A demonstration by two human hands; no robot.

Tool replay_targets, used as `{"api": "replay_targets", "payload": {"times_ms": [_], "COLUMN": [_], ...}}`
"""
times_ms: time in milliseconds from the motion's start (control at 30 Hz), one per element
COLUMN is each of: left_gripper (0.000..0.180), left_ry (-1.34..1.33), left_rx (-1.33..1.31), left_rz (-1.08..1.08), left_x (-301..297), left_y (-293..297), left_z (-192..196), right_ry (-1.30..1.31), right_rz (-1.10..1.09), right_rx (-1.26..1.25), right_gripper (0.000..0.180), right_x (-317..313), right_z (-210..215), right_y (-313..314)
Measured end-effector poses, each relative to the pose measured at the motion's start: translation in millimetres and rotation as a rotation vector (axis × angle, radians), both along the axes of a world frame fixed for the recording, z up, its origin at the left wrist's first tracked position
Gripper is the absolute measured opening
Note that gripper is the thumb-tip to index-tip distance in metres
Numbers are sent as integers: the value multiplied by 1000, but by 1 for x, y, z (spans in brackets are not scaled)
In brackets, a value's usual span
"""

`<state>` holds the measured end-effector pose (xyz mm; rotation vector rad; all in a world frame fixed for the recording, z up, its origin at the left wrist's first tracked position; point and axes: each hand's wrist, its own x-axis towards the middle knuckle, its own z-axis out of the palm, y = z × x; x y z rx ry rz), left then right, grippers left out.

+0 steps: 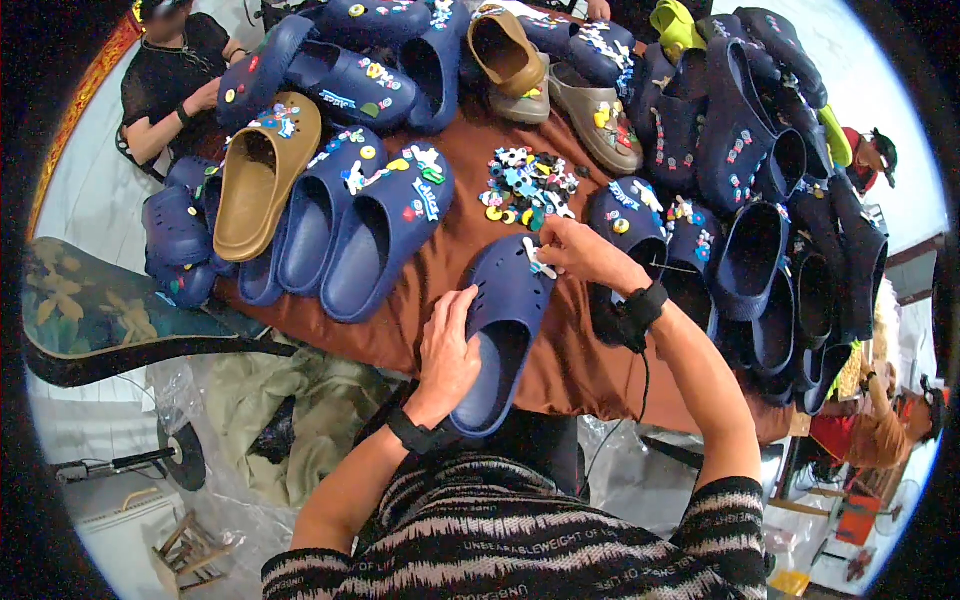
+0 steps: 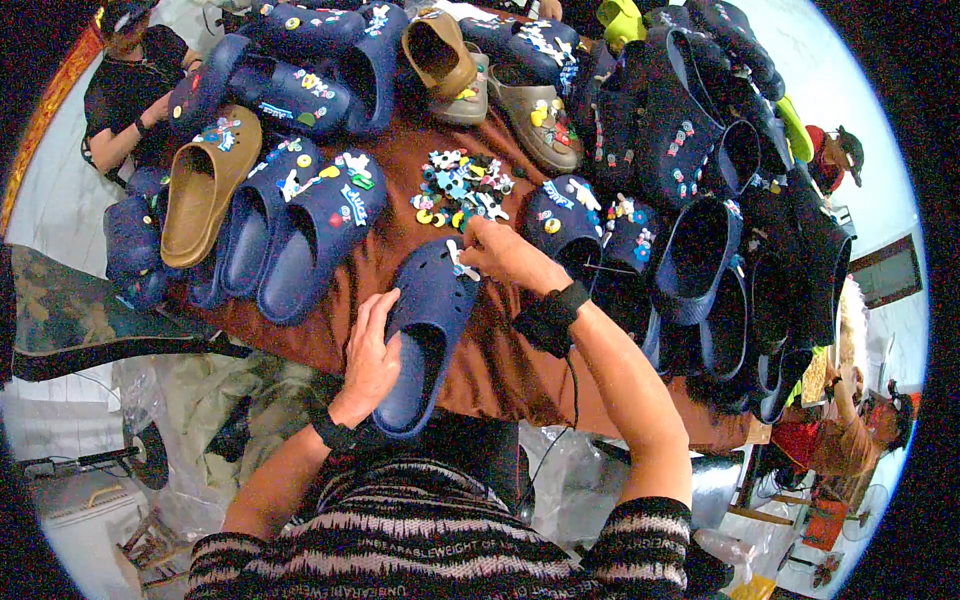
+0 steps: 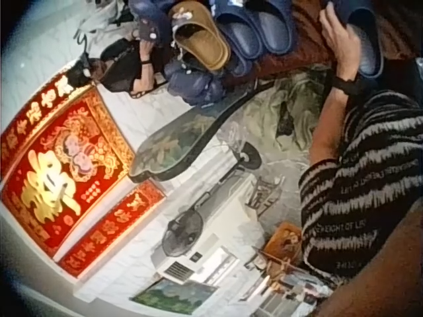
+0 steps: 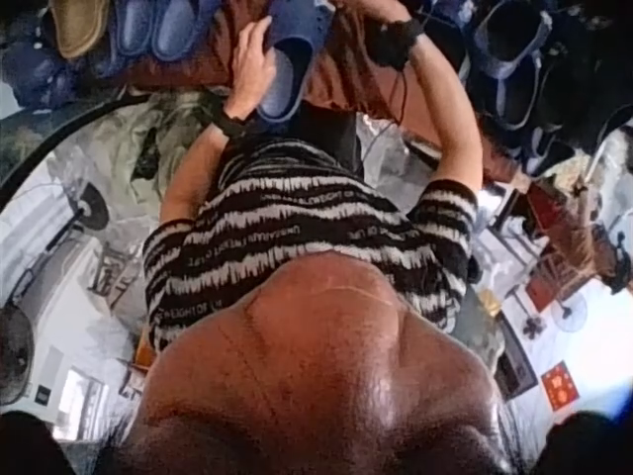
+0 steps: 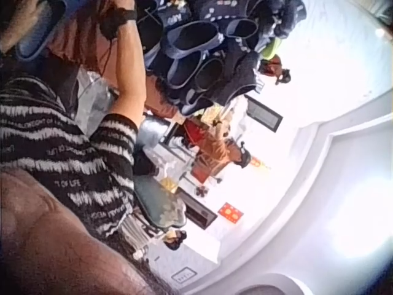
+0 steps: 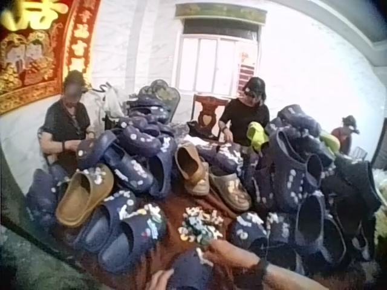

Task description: Decorating rubber clogs with various pins and charms by pushing them into the holes on the shoe's surface.

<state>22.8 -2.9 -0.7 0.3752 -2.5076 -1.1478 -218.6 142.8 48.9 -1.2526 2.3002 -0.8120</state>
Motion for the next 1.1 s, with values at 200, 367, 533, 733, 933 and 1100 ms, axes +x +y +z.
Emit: {"api": "replay_targets", "payload": {"times_ms": [200,367,533,733,933,1100], "left_gripper": [69,66,65,68,64,62], "left_ry": [-15,-36,-28,-3,14,54], "left_rx": [14,40,29,23,46,85], "left_rz": [-17,-1,1,-34,-52,-139], "left_x": [0,-3,-2,0,-2,-17], "left_y": [-1,1,0,-2,-6,-7], "left_z": [1,6,7,-1,3,25], "right_ry": [-286,-122,288,-363,-351,-26], "right_rz": [-92,-41,6,-51,-240,-137], "right_rx": [202,370,537,159,-78,-72], "right_gripper": [34,44,39,39,33,30], "right_x": [-7,-8,6,-4,13,23], "right_z": [8,17,12,5,4,9], "right_y": [-6,-10,-31,9,13,5]}}
